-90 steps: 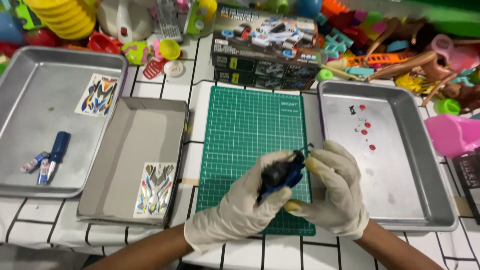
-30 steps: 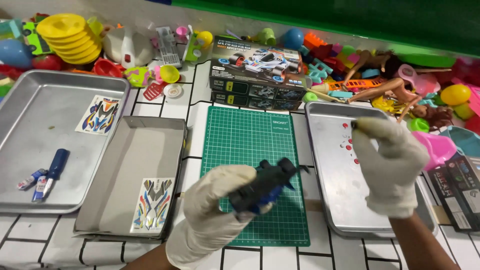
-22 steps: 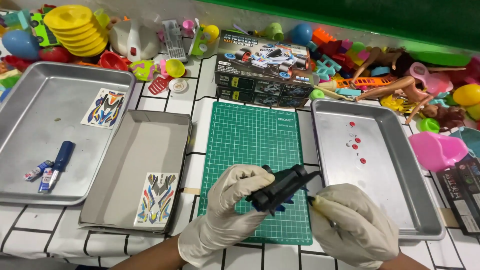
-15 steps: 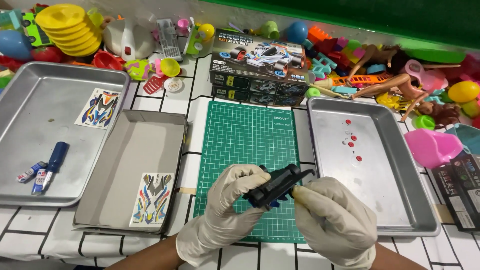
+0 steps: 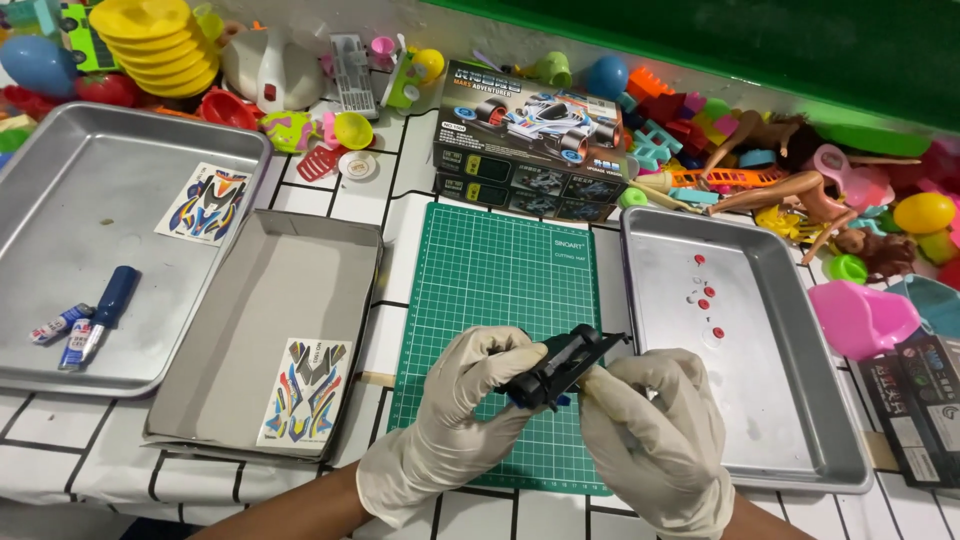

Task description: Assembling a mini 4WD toy car by installing the motor and using a small tool to fasten parts to the chassis.

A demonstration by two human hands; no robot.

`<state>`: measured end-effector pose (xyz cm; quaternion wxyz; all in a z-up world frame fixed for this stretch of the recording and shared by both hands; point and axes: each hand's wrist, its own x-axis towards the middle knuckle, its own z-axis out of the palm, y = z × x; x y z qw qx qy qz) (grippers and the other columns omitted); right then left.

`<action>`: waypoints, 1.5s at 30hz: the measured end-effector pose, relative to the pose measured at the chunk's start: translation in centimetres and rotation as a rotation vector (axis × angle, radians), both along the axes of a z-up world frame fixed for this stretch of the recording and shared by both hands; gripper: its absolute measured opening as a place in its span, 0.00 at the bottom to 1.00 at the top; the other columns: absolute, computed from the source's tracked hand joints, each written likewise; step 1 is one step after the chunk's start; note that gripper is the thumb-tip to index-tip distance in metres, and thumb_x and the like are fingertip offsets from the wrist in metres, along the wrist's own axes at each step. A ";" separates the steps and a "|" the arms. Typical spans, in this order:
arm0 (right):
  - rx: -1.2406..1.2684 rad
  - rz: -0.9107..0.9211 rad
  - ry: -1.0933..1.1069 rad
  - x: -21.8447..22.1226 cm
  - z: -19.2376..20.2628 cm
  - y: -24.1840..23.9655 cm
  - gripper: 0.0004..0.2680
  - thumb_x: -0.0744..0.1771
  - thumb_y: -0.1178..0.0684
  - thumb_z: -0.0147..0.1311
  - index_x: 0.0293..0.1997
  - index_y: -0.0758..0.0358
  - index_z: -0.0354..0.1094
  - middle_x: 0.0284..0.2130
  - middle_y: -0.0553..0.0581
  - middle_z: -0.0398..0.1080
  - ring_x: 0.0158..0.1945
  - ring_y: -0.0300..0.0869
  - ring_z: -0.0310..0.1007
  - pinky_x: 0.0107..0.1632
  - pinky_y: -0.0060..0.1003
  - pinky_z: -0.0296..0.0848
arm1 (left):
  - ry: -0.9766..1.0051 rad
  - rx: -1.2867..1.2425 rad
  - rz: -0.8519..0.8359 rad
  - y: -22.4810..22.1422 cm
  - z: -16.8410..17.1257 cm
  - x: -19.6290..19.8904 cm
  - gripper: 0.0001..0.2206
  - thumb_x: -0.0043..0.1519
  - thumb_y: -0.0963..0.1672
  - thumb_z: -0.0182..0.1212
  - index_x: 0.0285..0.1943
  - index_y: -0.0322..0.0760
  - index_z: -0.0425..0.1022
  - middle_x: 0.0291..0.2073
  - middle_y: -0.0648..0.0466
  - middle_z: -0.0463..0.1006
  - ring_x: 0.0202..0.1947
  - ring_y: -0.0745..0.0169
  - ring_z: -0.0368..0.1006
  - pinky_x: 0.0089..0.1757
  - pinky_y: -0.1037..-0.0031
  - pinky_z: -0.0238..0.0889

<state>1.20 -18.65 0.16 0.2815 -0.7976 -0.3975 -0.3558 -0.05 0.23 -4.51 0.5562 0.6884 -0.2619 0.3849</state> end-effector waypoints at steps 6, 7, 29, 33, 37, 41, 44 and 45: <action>0.021 -0.008 0.242 1.3 -0.7 -0.1 0.10 0.63 0.61 0.58 0.47 0.57 0.71 0.37 0.55 0.65 0.14 0.29 0.50 0.30 0.30 0.60 | 0.101 -0.027 -0.010 0.1 -1.1 0.3 0.18 0.66 0.40 0.66 0.64 0.46 0.68 0.50 0.50 0.77 0.47 0.54 0.75 0.49 0.66 0.72; -0.027 -0.085 0.247 1.0 -1.1 -0.2 0.12 0.62 0.61 0.59 0.49 0.54 0.72 0.43 0.60 0.63 0.33 0.42 0.56 0.39 0.39 0.65 | 0.132 -0.030 -0.024 0.0 -1.2 0.3 0.19 0.66 0.39 0.66 0.63 0.48 0.68 0.49 0.51 0.77 0.47 0.55 0.75 0.49 0.67 0.72; -0.070 0.454 0.473 3.7 1.7 -2.3 0.26 0.64 0.61 0.66 0.70 0.60 0.56 0.50 0.54 0.78 0.48 0.43 0.80 0.56 0.40 0.79 | 0.120 0.024 -0.068 0.1 -1.9 0.3 0.15 0.64 0.43 0.68 0.59 0.45 0.71 0.47 0.52 0.78 0.43 0.56 0.77 0.47 0.65 0.69; -0.061 0.526 0.526 3.6 1.0 -3.2 0.29 0.64 0.61 0.65 0.73 0.63 0.50 0.52 0.56 0.78 0.50 0.43 0.77 0.45 0.30 0.82 | 0.010 -0.004 -0.192 0.3 -0.9 0.8 0.17 0.66 0.38 0.63 0.63 0.41 0.67 0.42 0.49 0.75 0.35 0.54 0.76 0.36 0.65 0.70; 0.000 0.526 0.483 3.5 1.2 -2.8 0.27 0.63 0.62 0.67 0.69 0.66 0.55 0.49 0.59 0.78 0.49 0.43 0.82 0.52 0.38 0.84 | 0.011 0.009 -0.160 0.3 -1.3 0.5 0.16 0.68 0.39 0.64 0.63 0.42 0.68 0.40 0.50 0.75 0.35 0.55 0.74 0.36 0.67 0.68; 0.019 0.458 0.545 3.2 0.8 -2.7 0.25 0.60 0.60 0.71 0.62 0.61 0.64 0.40 0.53 0.78 0.44 0.42 0.79 0.47 0.35 0.82 | -0.034 0.140 0.024 0.5 -1.8 0.0 0.11 0.67 0.39 0.59 0.57 0.40 0.73 0.43 0.47 0.77 0.41 0.53 0.77 0.42 0.66 0.65; 0.063 0.456 0.394 3.2 -0.3 -2.1 0.19 0.60 0.60 0.71 0.54 0.63 0.68 0.40 0.56 0.76 0.40 0.47 0.79 0.46 0.39 0.82 | -0.098 0.130 0.049 0.5 -1.7 0.3 0.12 0.67 0.40 0.63 0.58 0.37 0.72 0.42 0.46 0.77 0.39 0.52 0.77 0.39 0.66 0.69; 0.054 0.460 0.396 3.0 -0.3 -1.6 0.19 0.60 0.60 0.71 0.54 0.63 0.68 0.40 0.56 0.76 0.40 0.47 0.79 0.46 0.39 0.82 | -0.097 0.123 0.056 0.6 -2.0 0.4 0.12 0.67 0.40 0.63 0.58 0.37 0.72 0.42 0.46 0.77 0.39 0.52 0.77 0.39 0.66 0.69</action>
